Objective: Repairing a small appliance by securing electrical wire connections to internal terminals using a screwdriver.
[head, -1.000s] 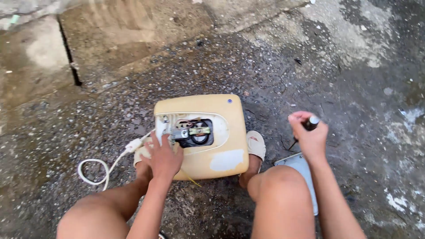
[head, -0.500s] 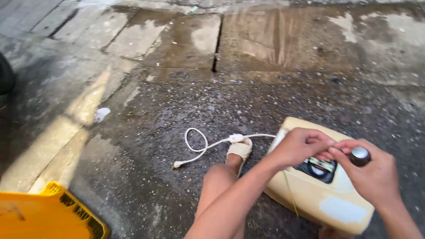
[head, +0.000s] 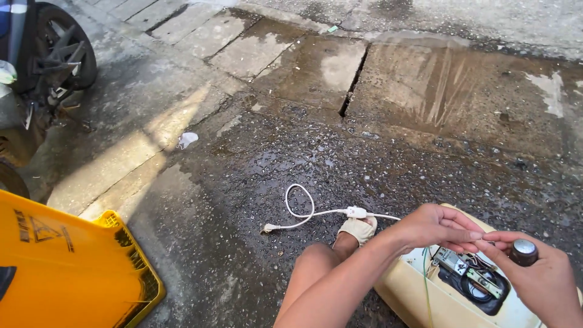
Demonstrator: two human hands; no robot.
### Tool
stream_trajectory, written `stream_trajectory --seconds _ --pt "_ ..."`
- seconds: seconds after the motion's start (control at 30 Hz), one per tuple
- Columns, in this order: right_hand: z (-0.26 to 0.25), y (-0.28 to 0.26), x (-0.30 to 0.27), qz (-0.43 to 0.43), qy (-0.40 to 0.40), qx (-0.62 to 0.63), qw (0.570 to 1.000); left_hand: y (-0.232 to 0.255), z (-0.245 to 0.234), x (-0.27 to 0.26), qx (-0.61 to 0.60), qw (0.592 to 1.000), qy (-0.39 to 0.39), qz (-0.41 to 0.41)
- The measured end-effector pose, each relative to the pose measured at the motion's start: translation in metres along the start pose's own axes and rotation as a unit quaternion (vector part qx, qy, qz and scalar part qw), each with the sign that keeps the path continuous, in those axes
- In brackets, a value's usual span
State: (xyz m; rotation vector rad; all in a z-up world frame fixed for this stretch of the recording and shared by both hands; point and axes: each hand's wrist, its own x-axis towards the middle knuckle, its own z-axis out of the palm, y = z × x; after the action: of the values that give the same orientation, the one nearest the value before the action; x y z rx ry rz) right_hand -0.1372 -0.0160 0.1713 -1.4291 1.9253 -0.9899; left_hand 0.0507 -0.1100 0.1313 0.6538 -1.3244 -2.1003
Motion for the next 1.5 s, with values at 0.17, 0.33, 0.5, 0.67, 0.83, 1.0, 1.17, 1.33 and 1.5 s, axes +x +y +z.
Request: stream_trajectory --seconds 0.17,0.33,0.5,0.67,0.83,1.0,1.17,1.33,1.5 --pt "0.002 0.006 -0.006 -0.06 0.013 -0.068 0.996 -0.008 0.013 -0.006 -0.017 0.998 0.045 0.035" --pt "-0.008 -0.012 -0.015 -0.094 0.052 -0.128 0.986 0.003 0.028 -0.004 -0.001 0.998 0.051 0.039" --pt "-0.025 -0.019 -0.018 -0.117 0.088 -0.07 0.987 0.008 0.04 0.011 -0.004 0.999 0.038 0.024" --pt "-0.031 -0.005 -0.016 -0.156 0.154 0.025 0.975 0.007 0.057 0.021 -0.034 0.998 0.055 -0.017" --pt "-0.032 -0.011 -0.018 -0.103 0.177 0.097 0.974 -0.013 0.07 0.033 -0.08 0.99 0.107 -0.034" --pt "-0.026 0.019 -0.017 -0.026 0.154 0.129 0.979 -0.048 0.056 0.036 -0.097 0.979 0.152 -0.098" --pt "-0.052 0.02 -0.028 0.0 0.137 0.118 0.984 0.009 0.029 0.0 0.091 0.975 0.187 -0.083" --pt "-0.075 0.03 -0.04 0.026 0.152 0.078 0.985 -0.026 0.007 -0.007 0.225 0.954 0.171 -0.099" --pt "-0.08 0.018 -0.052 0.037 0.149 0.067 0.986 -0.072 0.016 0.003 0.607 0.782 0.072 -0.122"
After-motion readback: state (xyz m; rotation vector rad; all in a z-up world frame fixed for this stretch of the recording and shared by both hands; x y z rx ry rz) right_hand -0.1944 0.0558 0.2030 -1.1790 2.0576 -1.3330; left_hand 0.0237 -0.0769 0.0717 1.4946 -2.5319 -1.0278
